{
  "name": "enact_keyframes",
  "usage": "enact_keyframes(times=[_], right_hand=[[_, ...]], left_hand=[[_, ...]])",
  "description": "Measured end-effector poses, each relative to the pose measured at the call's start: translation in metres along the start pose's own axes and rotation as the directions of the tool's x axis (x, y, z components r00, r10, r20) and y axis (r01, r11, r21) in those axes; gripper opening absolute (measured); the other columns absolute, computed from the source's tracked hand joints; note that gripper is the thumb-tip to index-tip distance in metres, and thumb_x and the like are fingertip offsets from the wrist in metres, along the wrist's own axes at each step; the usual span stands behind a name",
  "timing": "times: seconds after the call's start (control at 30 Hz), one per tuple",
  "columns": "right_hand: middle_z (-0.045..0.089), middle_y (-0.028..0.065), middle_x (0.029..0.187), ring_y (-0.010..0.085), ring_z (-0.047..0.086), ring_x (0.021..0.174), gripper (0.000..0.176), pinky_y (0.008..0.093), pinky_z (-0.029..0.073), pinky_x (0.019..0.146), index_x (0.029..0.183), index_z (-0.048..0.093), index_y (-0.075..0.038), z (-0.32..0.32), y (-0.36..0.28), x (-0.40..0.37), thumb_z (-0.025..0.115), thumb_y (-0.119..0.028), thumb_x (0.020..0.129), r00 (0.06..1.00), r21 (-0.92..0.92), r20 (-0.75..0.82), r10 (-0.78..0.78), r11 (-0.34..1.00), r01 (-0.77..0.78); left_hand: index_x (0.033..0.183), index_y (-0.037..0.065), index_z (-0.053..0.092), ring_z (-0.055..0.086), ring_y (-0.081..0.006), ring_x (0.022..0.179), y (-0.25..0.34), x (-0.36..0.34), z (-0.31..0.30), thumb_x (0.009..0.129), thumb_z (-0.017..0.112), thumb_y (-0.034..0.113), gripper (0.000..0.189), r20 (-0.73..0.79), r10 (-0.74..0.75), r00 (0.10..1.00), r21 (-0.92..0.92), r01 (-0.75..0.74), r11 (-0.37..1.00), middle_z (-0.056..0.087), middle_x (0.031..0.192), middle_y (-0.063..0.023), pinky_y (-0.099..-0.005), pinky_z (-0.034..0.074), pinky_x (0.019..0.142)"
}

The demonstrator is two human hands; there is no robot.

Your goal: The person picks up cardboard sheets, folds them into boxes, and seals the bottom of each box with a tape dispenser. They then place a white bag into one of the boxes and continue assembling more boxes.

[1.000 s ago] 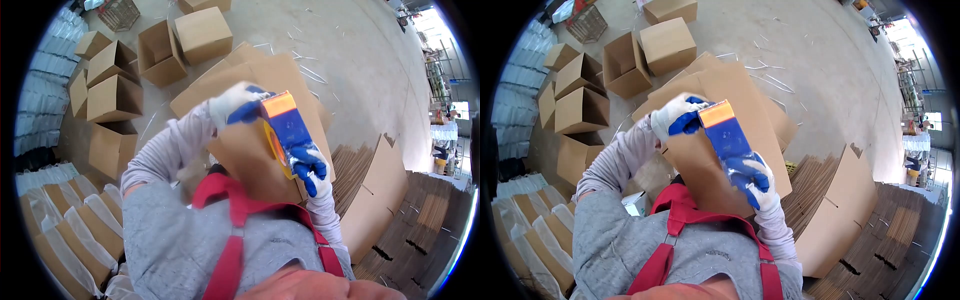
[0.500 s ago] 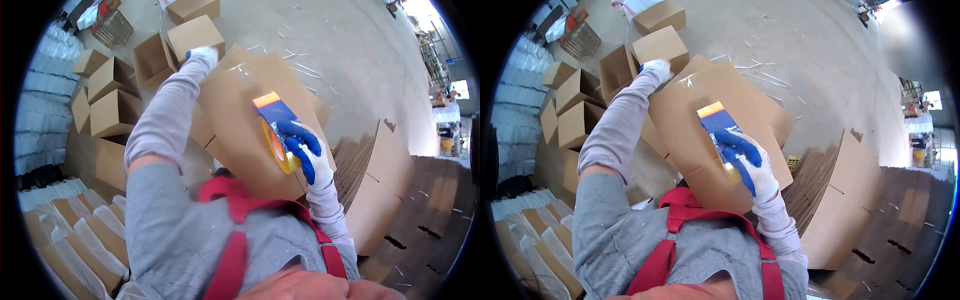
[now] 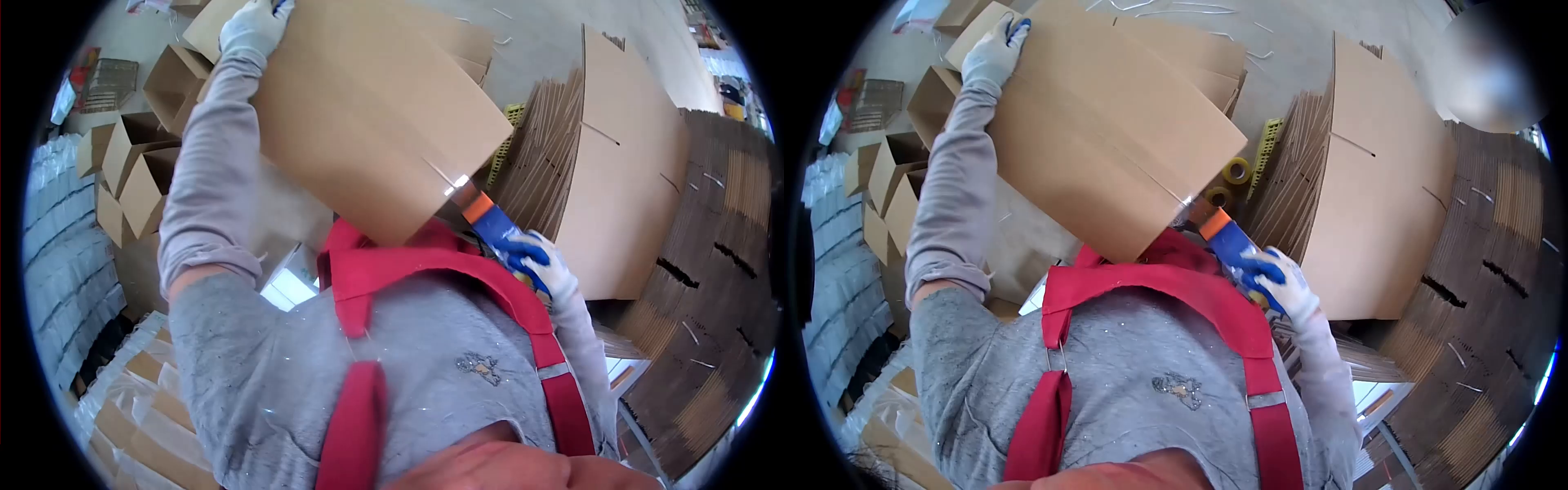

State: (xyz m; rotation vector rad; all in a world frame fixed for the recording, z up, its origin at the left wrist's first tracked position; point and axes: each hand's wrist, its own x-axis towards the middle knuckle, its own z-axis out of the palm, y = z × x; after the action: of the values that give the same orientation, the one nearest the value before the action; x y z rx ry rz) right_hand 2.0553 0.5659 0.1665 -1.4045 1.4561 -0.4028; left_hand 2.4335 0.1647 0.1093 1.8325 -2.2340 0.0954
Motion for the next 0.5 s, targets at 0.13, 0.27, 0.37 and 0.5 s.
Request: enact_keyframes(times=[0.13,0.27,0.37,0.5], right_hand=[[0.062,0.0118,0.089,0.0276,0.058,0.083,0.027,0.0345,0.047,0.075,0.103,0.064,-0.009,0.028,-0.002,0.052,0.061,-0.011,0.076,0.981,-0.058,-0.106,-0.160,0.986,0.154],[0.062,0.0112,0.087,0.0233,0.060,0.079,0.028,0.0298,0.047,0.077,0.103,0.063,-0.004,0.039,0.003,0.073,0.057,-0.005,0.075,0.994,0.474,-0.090,0.064,0.880,-0.014],[0.064,0.0131,0.094,0.0213,0.061,0.087,0.023,0.0297,0.046,0.081,0.101,0.062,0.000,0.066,0.063,0.106,0.058,-0.012,0.082,0.956,0.276,-0.253,-0.150,0.936,0.220],[0.064,0.0141,0.096,0.0325,0.059,0.092,0.027,0.0361,0.047,0.079,0.100,0.063,-0.008,0.065,0.023,0.104,0.055,-0.025,0.081,0.970,-0.001,0.080,0.231,0.973,-0.231]], left_hand=[[0.125,0.024,0.049,0.030,-0.0395,0.124,0.134,-0.119,-0.036,0.076,0.052,0.055,0.058,0.086,0.658,0.748,-0.082,-0.653,0.753,0.037,0.136,-0.0110,-0.0627,0.020,0.097],[0.130,0.019,0.045,0.020,-0.0463,0.131,0.218,-0.206,-0.039,0.075,0.060,0.027,0.057,0.173,0.678,0.715,-0.397,-0.579,0.712,0.030,0.140,-0.0195,-0.0639,0.005,0.104],[0.126,0.017,0.050,0.024,-0.0447,0.130,0.209,-0.195,-0.043,0.074,0.061,0.023,0.053,0.087,0.720,0.689,-0.550,-0.569,0.611,0.035,0.138,-0.0186,-0.0627,0.008,0.104],[0.118,0.014,0.056,0.040,-0.0337,0.122,0.094,-0.116,-0.058,0.077,0.063,0.027,0.044,-0.195,0.515,0.835,-0.462,-0.541,0.703,0.051,0.124,-0.0153,-0.0469,0.027,0.104]])
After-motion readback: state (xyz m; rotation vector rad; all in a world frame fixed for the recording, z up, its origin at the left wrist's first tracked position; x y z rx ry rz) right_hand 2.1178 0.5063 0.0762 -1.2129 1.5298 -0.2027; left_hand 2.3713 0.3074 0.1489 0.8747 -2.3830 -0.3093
